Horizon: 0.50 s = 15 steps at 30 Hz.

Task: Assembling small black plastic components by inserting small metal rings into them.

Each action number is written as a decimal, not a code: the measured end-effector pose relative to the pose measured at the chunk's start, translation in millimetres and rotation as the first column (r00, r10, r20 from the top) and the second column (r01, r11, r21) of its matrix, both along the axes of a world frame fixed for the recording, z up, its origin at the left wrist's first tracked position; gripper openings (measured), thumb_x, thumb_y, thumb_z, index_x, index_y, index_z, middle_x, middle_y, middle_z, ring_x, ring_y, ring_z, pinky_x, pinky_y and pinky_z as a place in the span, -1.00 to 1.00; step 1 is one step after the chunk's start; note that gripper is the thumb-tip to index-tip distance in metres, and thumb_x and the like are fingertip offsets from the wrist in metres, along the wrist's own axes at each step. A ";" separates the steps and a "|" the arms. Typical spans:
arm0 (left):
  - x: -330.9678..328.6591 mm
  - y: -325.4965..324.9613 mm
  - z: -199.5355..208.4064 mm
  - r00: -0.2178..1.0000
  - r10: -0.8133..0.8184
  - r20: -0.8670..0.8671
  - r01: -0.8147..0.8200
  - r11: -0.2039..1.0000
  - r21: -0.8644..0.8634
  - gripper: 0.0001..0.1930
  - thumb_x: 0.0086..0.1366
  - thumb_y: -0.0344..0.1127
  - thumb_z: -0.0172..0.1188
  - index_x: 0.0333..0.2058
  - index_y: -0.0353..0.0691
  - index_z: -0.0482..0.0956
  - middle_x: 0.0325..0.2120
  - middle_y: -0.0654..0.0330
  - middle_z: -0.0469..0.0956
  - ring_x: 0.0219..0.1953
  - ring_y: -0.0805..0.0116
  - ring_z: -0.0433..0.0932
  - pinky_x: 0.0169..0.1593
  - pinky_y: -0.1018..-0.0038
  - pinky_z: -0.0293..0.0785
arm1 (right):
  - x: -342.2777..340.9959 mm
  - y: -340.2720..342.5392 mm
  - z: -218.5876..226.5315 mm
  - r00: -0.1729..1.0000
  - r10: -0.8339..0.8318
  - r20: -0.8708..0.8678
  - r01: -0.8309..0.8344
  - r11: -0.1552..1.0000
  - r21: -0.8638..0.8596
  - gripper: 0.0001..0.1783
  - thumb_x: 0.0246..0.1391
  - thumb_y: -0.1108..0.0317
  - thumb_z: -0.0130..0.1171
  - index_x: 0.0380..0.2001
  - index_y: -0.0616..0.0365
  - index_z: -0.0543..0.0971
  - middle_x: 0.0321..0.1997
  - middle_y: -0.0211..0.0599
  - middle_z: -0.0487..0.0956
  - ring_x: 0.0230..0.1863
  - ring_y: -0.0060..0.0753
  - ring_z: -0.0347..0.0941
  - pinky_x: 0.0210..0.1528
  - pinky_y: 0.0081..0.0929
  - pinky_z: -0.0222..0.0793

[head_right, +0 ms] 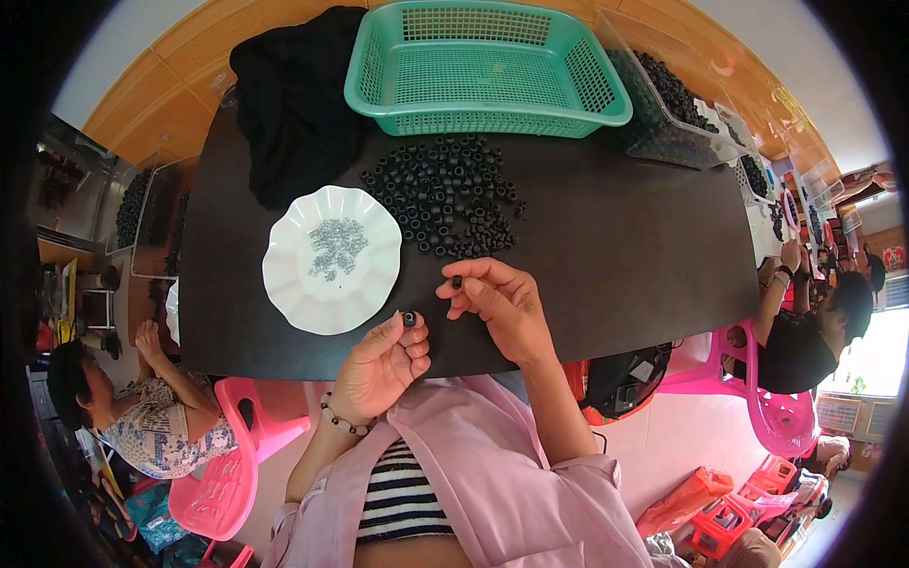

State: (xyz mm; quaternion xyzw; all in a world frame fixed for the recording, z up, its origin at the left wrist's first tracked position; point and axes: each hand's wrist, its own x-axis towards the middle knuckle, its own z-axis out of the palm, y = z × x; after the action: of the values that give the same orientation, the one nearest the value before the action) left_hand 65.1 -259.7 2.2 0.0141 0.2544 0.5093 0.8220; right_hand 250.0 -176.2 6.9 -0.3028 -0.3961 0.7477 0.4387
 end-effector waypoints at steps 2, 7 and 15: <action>-0.1 0.0 0.5 1.000 0.001 0.004 -0.001 1.000 0.002 -0.75 0.38 -0.17 0.11 -0.15 -0.24 0.52 -0.38 0.39 0.44 -0.37 0.61 0.39 -0.19 0.60 0.41 | 0.8 0.4 -2.7 1.000 0.004 0.011 -0.004 1.000 0.005 -0.75 0.23 0.38 0.10 -0.13 0.34 0.54 -0.27 -0.14 0.64 -0.36 -0.50 0.57 -0.24 -0.54 0.52; -0.1 -0.9 0.4 1.000 0.002 -0.002 -0.002 1.000 -0.003 -0.75 0.38 -0.17 0.11 -0.15 -0.24 0.53 -0.38 0.39 0.44 -0.37 0.62 0.39 -0.20 0.61 0.41 | -3.0 -0.6 -2.9 0.989 -0.033 0.147 0.029 0.999 0.028 -0.76 0.24 0.35 0.11 -0.14 0.32 0.54 -0.26 -0.13 0.66 -0.40 -0.53 0.58 -0.27 -0.58 0.56; 0.3 -2.3 0.2 0.999 0.004 -0.046 -0.003 1.000 0.027 -0.75 0.38 -0.17 0.12 -0.14 -0.23 0.54 -0.38 0.40 0.45 -0.37 0.63 0.39 -0.20 0.62 0.40 | -4.8 -3.8 4.0 0.967 -0.053 0.249 0.030 0.995 0.097 -0.82 0.20 0.41 0.15 -0.18 0.29 0.56 -0.21 -0.14 0.66 -0.35 -0.57 0.56 -0.21 -0.58 0.54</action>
State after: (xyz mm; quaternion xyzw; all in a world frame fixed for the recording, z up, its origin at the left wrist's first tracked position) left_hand 65.4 -262.0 2.4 0.0364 0.2666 0.5134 0.8149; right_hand 245.2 -180.0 11.0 -0.3830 -0.4761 0.6747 0.4140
